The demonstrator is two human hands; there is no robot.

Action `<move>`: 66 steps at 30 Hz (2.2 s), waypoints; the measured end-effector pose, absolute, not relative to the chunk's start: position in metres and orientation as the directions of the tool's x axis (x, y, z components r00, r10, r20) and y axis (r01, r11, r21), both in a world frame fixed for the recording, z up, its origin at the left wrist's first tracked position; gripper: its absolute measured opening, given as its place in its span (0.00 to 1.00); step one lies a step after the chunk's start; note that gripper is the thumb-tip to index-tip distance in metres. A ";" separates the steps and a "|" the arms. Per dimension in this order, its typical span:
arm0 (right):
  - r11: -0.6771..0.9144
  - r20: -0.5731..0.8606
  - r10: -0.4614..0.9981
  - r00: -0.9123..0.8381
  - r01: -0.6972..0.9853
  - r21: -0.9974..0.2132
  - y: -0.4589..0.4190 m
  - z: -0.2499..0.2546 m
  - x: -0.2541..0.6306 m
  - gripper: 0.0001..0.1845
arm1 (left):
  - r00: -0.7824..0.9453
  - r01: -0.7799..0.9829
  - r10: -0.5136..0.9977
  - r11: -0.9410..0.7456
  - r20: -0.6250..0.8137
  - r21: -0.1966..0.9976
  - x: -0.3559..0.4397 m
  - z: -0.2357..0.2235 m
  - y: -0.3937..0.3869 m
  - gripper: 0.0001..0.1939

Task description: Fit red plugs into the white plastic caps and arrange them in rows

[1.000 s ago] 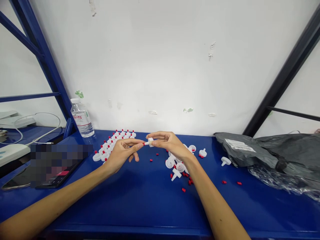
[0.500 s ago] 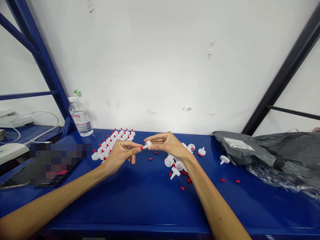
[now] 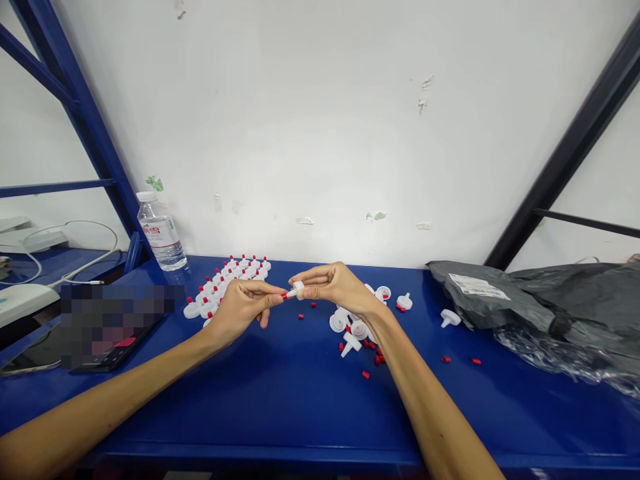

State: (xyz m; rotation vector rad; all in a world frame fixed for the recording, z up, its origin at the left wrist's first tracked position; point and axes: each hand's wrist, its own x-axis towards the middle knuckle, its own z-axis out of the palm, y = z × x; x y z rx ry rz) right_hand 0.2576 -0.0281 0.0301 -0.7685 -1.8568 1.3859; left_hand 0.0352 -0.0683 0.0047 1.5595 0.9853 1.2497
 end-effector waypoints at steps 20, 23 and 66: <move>0.162 0.220 0.901 -0.373 -0.179 -0.970 -0.033 0.024 0.228 0.20 | 0.174 0.392 0.900 -0.435 0.398 0.811 0.006 0.061 -0.070 0.14; 0.151 0.188 0.923 -0.335 -0.134 -0.979 -0.033 0.027 0.230 0.19 | 0.330 0.474 0.887 -0.452 0.323 0.756 -0.019 0.084 -0.068 0.15; 0.186 0.305 0.949 -0.075 0.917 -0.352 -0.009 0.029 0.304 0.15 | 0.176 0.901 0.851 -0.342 0.495 0.268 -0.017 -0.002 -0.149 0.18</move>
